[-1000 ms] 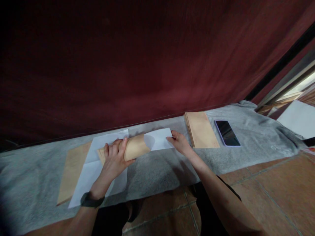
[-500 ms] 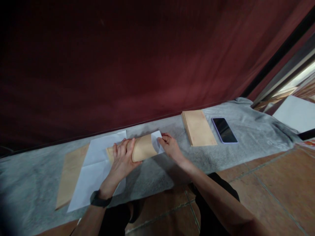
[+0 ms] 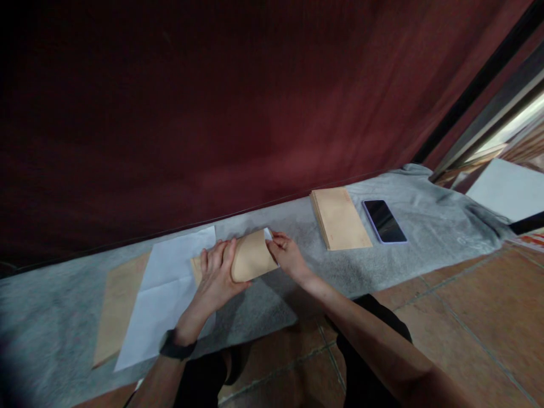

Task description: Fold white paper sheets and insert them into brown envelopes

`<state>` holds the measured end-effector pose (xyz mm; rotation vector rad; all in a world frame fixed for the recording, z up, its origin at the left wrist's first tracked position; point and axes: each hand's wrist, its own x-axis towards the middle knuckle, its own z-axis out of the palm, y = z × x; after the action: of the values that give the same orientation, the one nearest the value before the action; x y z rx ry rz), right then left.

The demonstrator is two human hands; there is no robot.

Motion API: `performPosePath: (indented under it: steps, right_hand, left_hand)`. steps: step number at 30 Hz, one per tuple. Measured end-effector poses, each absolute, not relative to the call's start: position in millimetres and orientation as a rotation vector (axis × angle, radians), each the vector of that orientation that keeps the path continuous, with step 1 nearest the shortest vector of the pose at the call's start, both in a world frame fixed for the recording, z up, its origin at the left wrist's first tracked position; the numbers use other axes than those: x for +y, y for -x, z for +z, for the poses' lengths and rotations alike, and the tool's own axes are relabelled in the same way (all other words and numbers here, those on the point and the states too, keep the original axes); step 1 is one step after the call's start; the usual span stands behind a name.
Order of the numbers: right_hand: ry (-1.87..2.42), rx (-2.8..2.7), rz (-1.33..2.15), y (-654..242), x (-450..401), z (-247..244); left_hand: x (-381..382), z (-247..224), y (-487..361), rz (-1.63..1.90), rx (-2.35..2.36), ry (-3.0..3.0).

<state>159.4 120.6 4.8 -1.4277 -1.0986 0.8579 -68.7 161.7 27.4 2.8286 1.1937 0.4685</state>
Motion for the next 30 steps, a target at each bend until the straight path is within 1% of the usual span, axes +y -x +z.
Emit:
performPosePath:
  steps: [6, 13, 16, 25, 30]
  right_hand:
    - [1.505, -1.186, 0.915, -158, 121, 0]
    - [1.64, -1.399, 0.8, -163, 120, -2]
    - [1.663, -1.444, 0.802, -163, 121, -4]
    - [1.653, -1.423, 0.59, -164, 111, 7]
    - [1.537, -1.222, 0.62, -160, 112, 4]
  left_hand:
    - [163, 25, 70, 0.482, 1.16, -2.845]
    - [164, 26, 69, 0.479, 1.113, -2.884]
    - [165, 26, 69, 0.481, 1.099, -2.895]
    - [167, 26, 70, 0.493, 1.098, -2.886]
    - [168, 27, 69, 0.518, 1.083, -2.903]
